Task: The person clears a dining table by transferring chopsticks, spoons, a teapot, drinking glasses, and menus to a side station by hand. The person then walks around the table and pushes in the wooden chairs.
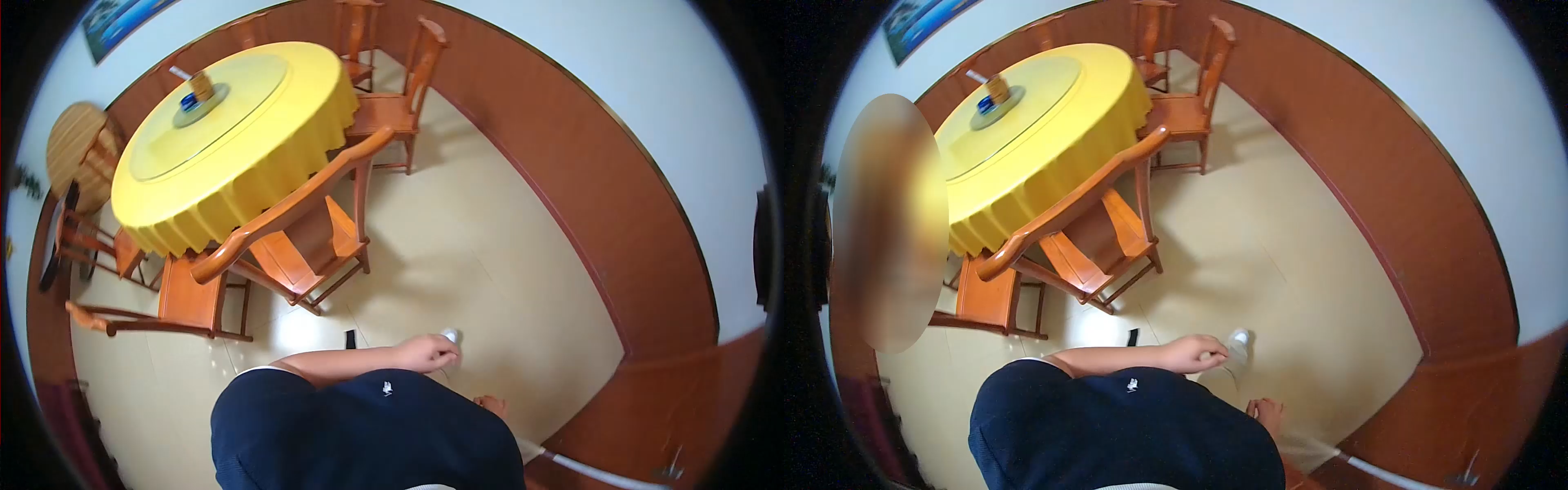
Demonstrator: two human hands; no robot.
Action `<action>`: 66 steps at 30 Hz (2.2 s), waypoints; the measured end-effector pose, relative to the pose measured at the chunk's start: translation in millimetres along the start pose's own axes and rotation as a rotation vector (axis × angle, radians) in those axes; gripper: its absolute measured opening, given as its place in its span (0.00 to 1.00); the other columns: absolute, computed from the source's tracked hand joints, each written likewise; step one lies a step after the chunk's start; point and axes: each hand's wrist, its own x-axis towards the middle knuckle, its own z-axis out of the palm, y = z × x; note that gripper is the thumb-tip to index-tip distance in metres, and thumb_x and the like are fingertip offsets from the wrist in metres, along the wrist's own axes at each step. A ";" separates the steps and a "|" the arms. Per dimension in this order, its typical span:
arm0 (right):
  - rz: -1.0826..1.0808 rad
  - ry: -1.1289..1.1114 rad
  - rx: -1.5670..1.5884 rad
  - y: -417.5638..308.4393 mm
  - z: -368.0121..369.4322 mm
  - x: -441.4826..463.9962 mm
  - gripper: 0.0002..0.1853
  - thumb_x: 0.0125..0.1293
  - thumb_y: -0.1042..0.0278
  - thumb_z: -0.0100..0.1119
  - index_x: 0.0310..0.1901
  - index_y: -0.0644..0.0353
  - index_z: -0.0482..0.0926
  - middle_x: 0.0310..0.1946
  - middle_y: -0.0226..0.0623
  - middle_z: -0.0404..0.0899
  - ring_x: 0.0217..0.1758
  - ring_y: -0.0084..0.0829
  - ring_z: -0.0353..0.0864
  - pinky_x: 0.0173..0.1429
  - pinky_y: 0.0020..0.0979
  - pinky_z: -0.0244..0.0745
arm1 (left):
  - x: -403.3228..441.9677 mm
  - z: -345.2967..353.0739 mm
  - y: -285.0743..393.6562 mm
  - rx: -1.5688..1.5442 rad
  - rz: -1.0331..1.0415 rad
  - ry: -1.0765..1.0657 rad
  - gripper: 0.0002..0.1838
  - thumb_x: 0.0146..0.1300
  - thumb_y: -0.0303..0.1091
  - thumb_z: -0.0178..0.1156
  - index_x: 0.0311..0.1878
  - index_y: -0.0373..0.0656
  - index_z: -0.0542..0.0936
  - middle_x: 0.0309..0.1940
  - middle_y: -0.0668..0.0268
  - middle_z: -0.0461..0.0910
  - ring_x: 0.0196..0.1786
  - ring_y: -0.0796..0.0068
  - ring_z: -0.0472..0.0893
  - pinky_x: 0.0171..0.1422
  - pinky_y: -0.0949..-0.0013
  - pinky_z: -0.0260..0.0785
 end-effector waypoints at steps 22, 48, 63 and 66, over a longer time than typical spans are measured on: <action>-1.004 -0.488 1.426 -376.8 -235.3 79.3 0.24 0.60 0.63 0.49 0.54 0.62 0.55 0.49 0.46 0.63 0.52 0.36 0.66 0.58 0.36 0.60 | -416.6 -38.7 196.7 -0.003 0.313 2.743 0.22 0.58 0.38 0.47 0.53 0.39 0.59 0.43 0.62 0.65 0.46 0.72 0.66 0.54 0.68 0.57; -0.679 -0.236 1.728 -621.0 -302.3 130.5 0.05 0.48 0.77 0.50 0.28 0.60 0.67 0.21 0.35 0.68 0.25 0.30 0.71 0.35 0.35 0.72 | -448.0 -234.4 229.9 -0.625 0.933 2.235 0.05 0.47 0.29 0.49 0.20 0.43 0.66 0.17 0.64 0.67 0.23 0.68 0.68 0.36 0.63 0.66; -0.728 -0.319 1.778 -627.4 -278.0 188.3 0.04 0.49 0.77 0.47 0.28 0.59 0.68 0.22 0.36 0.68 0.26 0.31 0.70 0.38 0.36 0.69 | -425.8 -255.6 204.4 -0.570 0.977 2.245 0.05 0.48 0.29 0.48 0.20 0.44 0.65 0.18 0.66 0.67 0.24 0.72 0.68 0.35 0.66 0.64; -0.718 -0.322 1.782 -631.6 -277.2 186.8 0.03 0.49 0.76 0.47 0.28 0.58 0.68 0.22 0.36 0.68 0.26 0.31 0.70 0.38 0.36 0.69 | -427.0 -258.7 201.3 -0.576 0.968 2.239 0.05 0.48 0.29 0.47 0.20 0.43 0.66 0.18 0.66 0.68 0.24 0.71 0.69 0.36 0.65 0.65</action>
